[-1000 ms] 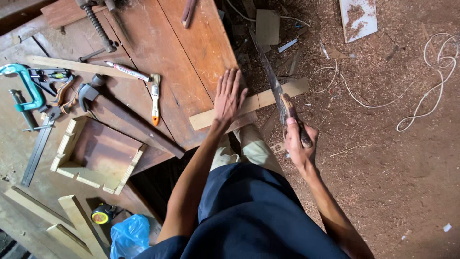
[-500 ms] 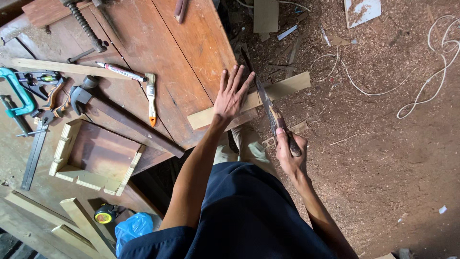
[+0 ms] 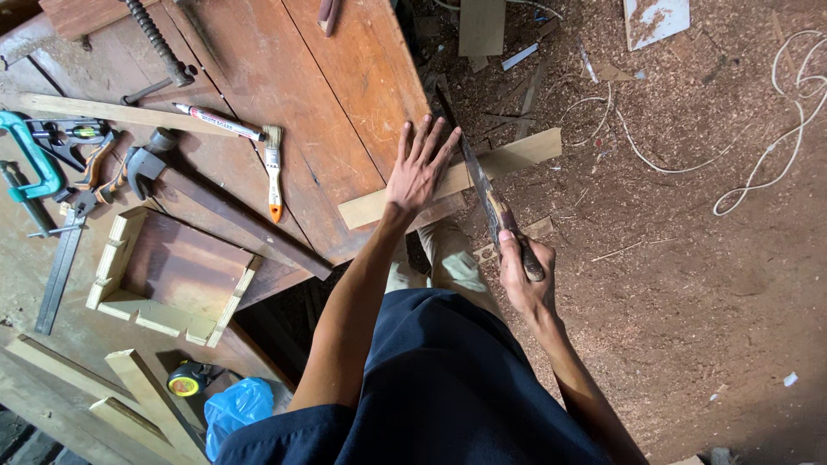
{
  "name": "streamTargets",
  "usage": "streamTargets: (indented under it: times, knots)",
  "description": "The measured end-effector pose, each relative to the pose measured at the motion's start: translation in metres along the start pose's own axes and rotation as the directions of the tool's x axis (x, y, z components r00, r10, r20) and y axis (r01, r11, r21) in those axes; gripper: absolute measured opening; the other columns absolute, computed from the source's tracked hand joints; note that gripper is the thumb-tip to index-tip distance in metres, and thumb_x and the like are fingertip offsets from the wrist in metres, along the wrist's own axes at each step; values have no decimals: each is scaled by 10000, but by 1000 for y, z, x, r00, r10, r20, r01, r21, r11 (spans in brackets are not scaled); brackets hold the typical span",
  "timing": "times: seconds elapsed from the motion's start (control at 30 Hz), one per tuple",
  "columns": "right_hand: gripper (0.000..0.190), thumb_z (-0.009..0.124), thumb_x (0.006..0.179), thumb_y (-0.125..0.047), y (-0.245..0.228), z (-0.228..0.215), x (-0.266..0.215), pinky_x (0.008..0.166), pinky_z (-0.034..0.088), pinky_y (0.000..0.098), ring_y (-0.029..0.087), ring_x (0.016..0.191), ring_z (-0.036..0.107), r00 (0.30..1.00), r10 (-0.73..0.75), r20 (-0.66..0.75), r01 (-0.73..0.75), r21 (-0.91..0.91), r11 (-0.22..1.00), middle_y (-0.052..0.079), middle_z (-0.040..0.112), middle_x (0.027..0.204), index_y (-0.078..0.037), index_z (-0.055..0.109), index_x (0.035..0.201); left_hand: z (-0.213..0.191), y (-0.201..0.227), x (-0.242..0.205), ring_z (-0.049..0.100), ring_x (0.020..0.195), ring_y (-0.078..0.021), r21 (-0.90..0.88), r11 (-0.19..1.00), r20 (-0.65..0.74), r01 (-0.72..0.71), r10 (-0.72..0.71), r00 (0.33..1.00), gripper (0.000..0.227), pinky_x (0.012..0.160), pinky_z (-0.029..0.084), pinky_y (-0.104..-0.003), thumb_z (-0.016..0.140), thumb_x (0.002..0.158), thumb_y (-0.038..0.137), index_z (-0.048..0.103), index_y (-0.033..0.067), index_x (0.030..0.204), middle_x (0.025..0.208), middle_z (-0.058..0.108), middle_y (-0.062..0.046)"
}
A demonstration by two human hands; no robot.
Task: The person assembles a small wooden box by hand. They use a hammer to tap nails into the frame, then attach a bottom panel and a lid, securing each with nails. The person also saws a separate piece of wood on the workbench.
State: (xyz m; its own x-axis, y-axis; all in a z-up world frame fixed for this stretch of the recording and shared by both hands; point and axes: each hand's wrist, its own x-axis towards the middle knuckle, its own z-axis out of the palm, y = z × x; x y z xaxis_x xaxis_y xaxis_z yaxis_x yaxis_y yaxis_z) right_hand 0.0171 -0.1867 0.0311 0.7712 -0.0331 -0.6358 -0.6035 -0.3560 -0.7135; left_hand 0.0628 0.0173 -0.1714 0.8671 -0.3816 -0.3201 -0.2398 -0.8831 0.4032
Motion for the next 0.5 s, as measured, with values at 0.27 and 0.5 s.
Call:
streamTargets:
  times: [0.27,0.5]
  knots:
    - [410,535,1048,-325,5,3,0,329,380,251,70,365,466,998,-60,5,60,-33,998,-35,474,487,-116,567,697,6,0,-1,114,1597,-322,-55,998,-34,7,-9,999,574,1297,20,-588,323,1143,348,105,255,1666,1719,187,-126]
    - [421,537,1050,-319,6,5,0,333,373,261,76,370,463,998,-64,12,65,-64,996,-36,473,484,-119,566,681,5,0,-3,129,1593,-325,-19,1000,-12,6,-6,1000,575,1290,31,-590,321,1132,335,128,243,1666,1715,213,-123]
